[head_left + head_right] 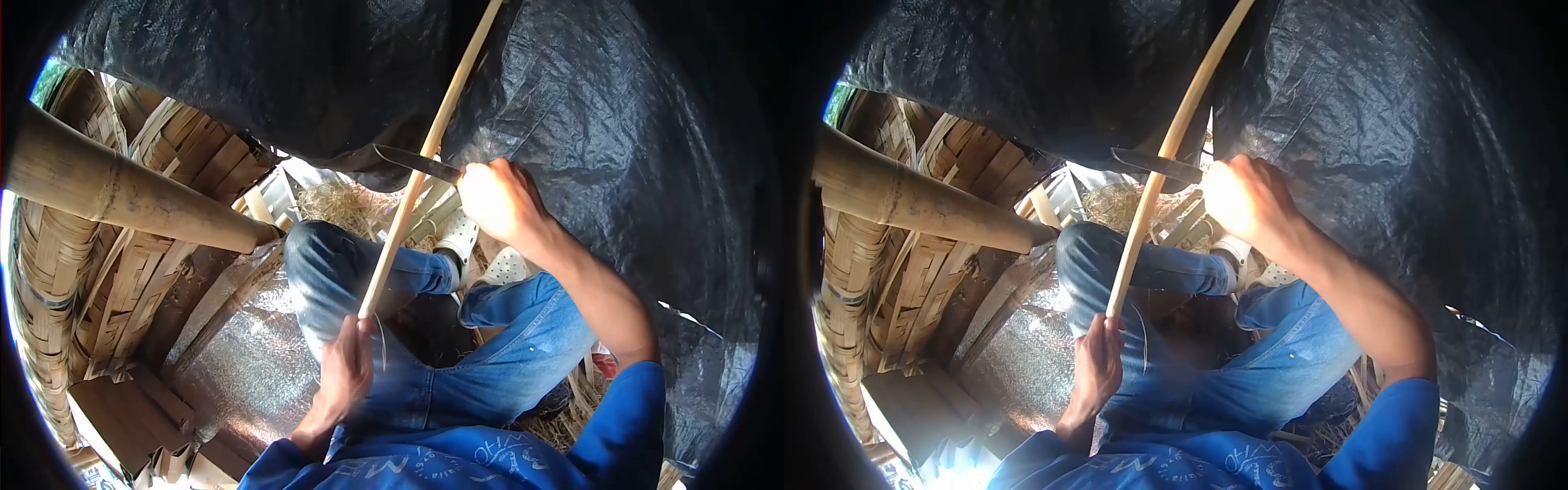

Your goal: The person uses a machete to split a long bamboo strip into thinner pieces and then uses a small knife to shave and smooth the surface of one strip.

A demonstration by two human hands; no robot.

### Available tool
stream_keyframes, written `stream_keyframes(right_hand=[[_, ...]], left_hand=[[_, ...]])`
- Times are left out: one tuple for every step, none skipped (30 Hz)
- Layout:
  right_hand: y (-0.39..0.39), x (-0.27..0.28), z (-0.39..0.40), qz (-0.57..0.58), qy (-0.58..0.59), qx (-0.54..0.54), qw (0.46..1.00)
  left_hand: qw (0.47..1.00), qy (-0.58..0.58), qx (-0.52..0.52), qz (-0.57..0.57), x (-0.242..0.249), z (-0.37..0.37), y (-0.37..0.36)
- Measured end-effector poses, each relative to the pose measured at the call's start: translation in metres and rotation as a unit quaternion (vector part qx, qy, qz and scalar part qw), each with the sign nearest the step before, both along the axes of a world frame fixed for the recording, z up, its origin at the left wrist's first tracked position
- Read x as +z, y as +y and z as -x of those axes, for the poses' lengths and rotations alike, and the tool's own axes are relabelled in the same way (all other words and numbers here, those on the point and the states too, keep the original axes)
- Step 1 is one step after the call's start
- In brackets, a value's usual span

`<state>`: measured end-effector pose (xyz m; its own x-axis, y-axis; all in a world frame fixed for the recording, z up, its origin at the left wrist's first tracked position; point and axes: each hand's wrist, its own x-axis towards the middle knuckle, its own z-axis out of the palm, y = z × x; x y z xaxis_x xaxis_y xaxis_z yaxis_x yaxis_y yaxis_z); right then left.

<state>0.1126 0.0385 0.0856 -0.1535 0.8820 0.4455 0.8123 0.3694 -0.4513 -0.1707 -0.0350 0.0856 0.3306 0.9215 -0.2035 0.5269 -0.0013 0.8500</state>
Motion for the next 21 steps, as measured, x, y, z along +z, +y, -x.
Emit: stream_keyframes(right_hand=[[-0.006, 0.010, 0.007, 0.124, 0.049, -0.020, 0.991], [-0.012, 0.019, 0.018, 0.243, 0.097, -0.041, 0.964], [-0.020, 0.024, 0.044, 0.274, -0.149, -0.007, 0.950], [-0.026, 0.031, 0.056, 0.371, -0.116, 0.098, 0.916], [-0.023, 0.033, 0.055, 0.346, -0.145, 0.076, 0.924], [-0.018, 0.032, 0.053, 0.323, -0.170, 0.055, 0.929], [-0.006, 0.029, 0.038, 0.219, -0.207, -0.009, 0.954], [0.002, 0.006, 0.007, 0.070, -0.256, -0.005, 0.964], [0.005, -0.004, -0.008, -0.003, -0.215, 0.005, 0.977], [0.007, -0.004, -0.017, -0.077, -0.174, 0.013, 0.982], [0.002, 0.010, 0.008, 0.104, -0.184, -0.018, 0.977], [-0.010, 0.023, 0.040, 0.282, -0.185, -0.050, 0.940], [-0.021, 0.025, 0.050, 0.327, -0.120, 0.046, 0.936], [-0.022, 0.029, 0.052, 0.322, -0.136, 0.073, 0.934], [-0.016, 0.036, 0.048, 0.264, -0.163, 0.015, 0.951], [-0.003, 0.043, 0.033, 0.206, -0.191, -0.044, 0.959], [0.013, -0.007, -0.018, -0.196, -0.161, 0.058, 0.965], [0.019, 0.014, -0.027, -0.043, -0.042, 0.044, 0.997], [0.014, 0.005, -0.018, 0.060, -0.061, -0.006, 0.996], [0.005, -0.005, 0.002, 0.159, -0.080, -0.057, 0.982], [-0.011, 0.019, 0.035, 0.250, -0.135, -0.041, 0.958]], left_hand=[[1.000, 0.012, 0.000, -0.005, -0.005, 0.000, 0.000], [1.000, 0.023, -0.002, -0.012, -0.009, -0.003, 0.001], [1.000, 0.008, -0.005, -0.029, -0.006, -0.007, 0.000], [1.000, 0.006, -0.004, -0.030, -0.005, -0.010, 0.001], [0.999, 0.004, -0.008, -0.047, -0.004, -0.011, 0.002], [0.998, 0.003, -0.013, -0.060, -0.004, -0.009, 0.002], [0.998, 0.023, 0.000, -0.050, -0.006, -0.006, 0.006], [0.998, 0.018, 0.005, -0.067, -0.008, -0.004, 0.009], [0.997, 0.024, 0.008, -0.074, -0.014, -0.002, 0.010], [0.996, 0.029, 0.010, -0.083, -0.018, -0.002, 0.011], [0.996, 0.022, 0.009, -0.089, -0.015, -0.006, 0.011], [0.998, 0.009, -0.008, -0.064, -0.009, -0.009, 0.010], [0.999, 0.001, -0.025, -0.038, -0.007, -0.010, 0.010], [0.999, 0.005, -0.025, -0.038, -0.008, -0.008, 0.012], [0.998, -0.057, -0.028, 0.025, -0.009, -0.006, 0.013], [0.988, -0.121, -0.031, 0.089, -0.009, -0.004, 0.013], [0.979, -0.144, -0.007, 0.147, -0.006, -0.004, 0.011], [0.978, -0.146, -0.007, 0.148, -0.005, -0.002, 0.009], [0.955, -0.188, -0.001, 0.227, -0.004, 0.001, 0.008], [0.925, -0.230, 0.005, 0.302, -0.004, 0.002, 0.009], [0.906, -0.262, 0.012, 0.332, -0.005, 0.001, 0.008]])
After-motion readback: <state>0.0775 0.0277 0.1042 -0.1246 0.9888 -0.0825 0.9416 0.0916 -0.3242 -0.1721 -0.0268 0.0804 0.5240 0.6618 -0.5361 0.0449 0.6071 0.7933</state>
